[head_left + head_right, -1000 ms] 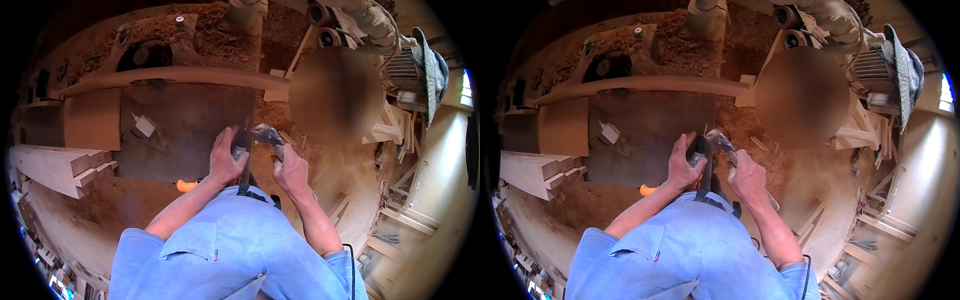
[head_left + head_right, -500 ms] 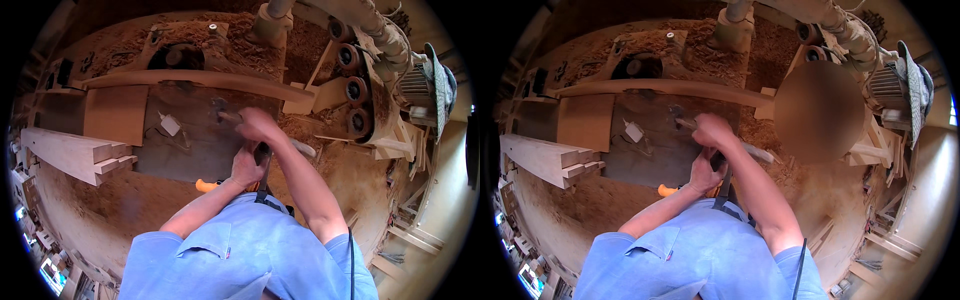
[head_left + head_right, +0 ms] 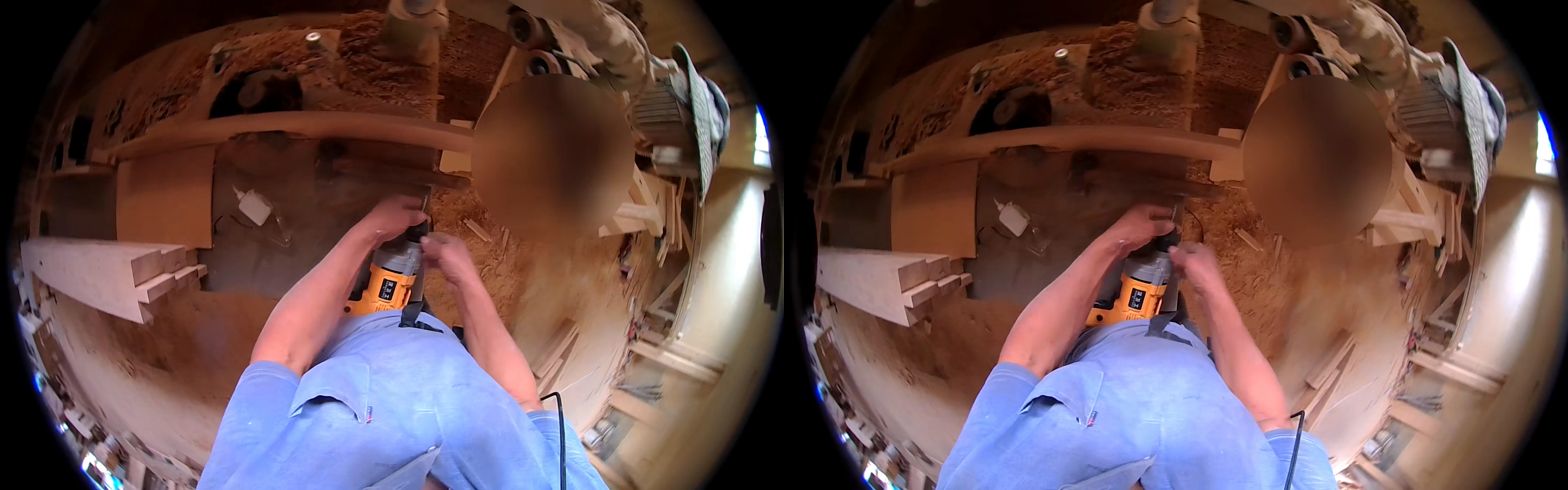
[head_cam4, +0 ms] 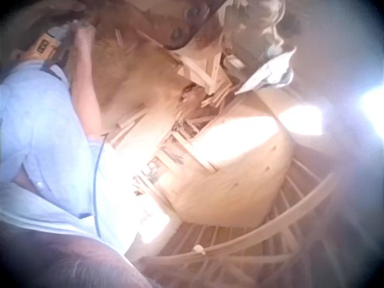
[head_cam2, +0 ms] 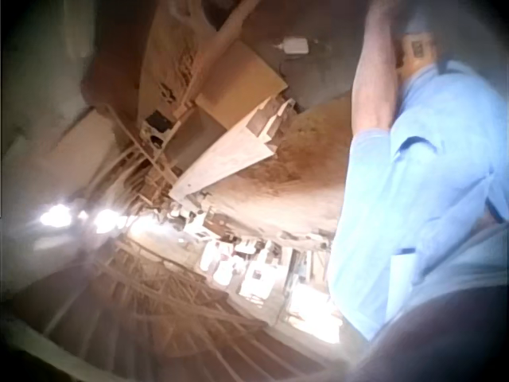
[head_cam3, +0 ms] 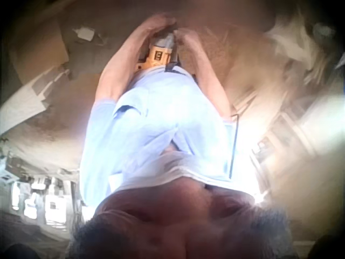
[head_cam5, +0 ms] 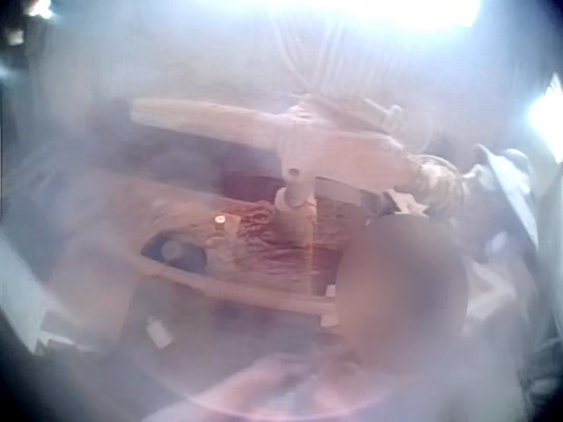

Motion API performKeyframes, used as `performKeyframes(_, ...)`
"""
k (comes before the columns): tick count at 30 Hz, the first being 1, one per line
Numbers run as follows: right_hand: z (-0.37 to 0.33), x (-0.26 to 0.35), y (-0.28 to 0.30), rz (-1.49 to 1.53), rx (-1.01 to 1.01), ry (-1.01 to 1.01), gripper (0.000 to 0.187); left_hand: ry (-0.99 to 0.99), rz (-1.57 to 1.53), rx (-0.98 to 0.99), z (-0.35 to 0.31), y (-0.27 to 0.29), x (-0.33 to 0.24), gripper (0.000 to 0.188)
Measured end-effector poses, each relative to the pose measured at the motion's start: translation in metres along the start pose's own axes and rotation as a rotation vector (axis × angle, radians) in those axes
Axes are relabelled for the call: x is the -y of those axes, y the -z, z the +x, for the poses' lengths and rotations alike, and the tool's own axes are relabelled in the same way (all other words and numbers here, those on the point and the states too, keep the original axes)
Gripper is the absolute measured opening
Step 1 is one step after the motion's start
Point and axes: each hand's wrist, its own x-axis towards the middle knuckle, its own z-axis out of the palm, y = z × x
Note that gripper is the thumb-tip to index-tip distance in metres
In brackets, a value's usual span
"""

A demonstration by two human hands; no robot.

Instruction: The person uses a hammer to tap a drill bit into a cordless drill, then walks to a table saw to pour oil onto the drill's chuck. They return to the workbench to continue tapping the bit into the drill with the hammer.

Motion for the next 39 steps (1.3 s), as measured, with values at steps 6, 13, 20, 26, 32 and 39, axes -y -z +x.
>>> performKeyframes(6,0.001,-0.021,-0.037,0.677,0.251,0.172,0.029,-0.071,0.256,-0.031,-0.018,-0.004,-0.032,0.054)
performKeyframes(13,-0.012,-0.026,-0.051,0.608,0.219,0.281,0.031,-0.068,-0.022,0.028,-0.045,0.001,-0.031,0.068)
performKeyframes(20,-0.014,-0.013,-0.067,0.304,-0.111,0.360,0.031,-0.143,0.405,-0.339,-0.057,-0.016,-0.033,0.074)
performKeyframes(26,0.000,-0.017,-0.064,0.463,0.048,0.334,0.021,-0.144,-0.133,-0.125,-0.054,0.003,-0.020,0.088)
performKeyframes(32,0.002,-0.012,-0.074,0.171,-0.187,0.423,0.023,-0.071,0.650,-0.438,-0.061,-0.010,-0.049,0.076)
performKeyframes(39,0.000,-0.006,-0.070,0.294,-0.052,0.343,0.018,-0.094,-0.092,-0.177,-0.041,0.013,-0.011,0.091)
